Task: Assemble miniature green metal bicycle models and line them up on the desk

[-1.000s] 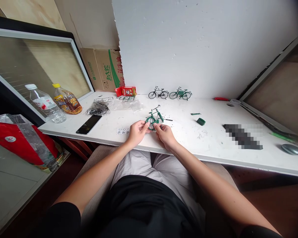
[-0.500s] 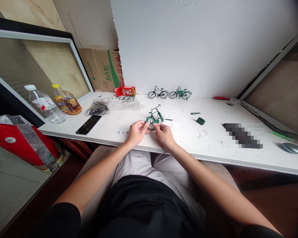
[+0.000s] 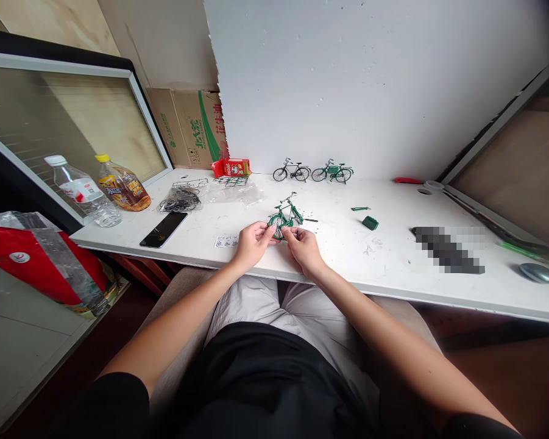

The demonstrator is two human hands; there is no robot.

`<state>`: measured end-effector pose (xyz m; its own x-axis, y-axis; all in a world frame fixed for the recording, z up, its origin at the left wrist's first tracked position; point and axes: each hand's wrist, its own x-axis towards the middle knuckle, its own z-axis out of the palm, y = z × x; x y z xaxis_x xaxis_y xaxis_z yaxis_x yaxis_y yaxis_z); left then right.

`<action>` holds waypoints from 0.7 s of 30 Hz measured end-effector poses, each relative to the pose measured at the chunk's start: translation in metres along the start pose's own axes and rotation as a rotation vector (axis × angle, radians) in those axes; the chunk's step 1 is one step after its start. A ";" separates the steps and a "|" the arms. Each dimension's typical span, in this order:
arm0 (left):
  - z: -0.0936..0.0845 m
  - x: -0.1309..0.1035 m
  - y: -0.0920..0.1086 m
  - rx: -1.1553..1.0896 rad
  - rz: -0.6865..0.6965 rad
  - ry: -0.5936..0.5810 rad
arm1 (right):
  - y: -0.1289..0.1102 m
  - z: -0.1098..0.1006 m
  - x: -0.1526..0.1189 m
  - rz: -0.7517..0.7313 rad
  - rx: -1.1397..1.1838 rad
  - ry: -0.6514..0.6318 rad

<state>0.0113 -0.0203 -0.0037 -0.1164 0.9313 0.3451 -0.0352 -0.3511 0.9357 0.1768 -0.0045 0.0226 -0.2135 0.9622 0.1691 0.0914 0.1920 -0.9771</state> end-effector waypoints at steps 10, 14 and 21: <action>0.001 0.000 0.007 -0.011 -0.025 0.013 | -0.004 -0.001 -0.001 0.040 0.038 -0.017; 0.002 0.002 0.009 -0.041 -0.067 0.025 | -0.006 -0.002 -0.001 0.060 0.081 -0.030; 0.002 0.004 0.006 -0.074 -0.111 0.040 | -0.010 -0.004 0.001 0.149 0.218 -0.046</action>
<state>0.0125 -0.0184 0.0037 -0.1469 0.9608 0.2353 -0.1229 -0.2538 0.9594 0.1796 -0.0049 0.0331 -0.2578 0.9660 0.0197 -0.0855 -0.0025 -0.9963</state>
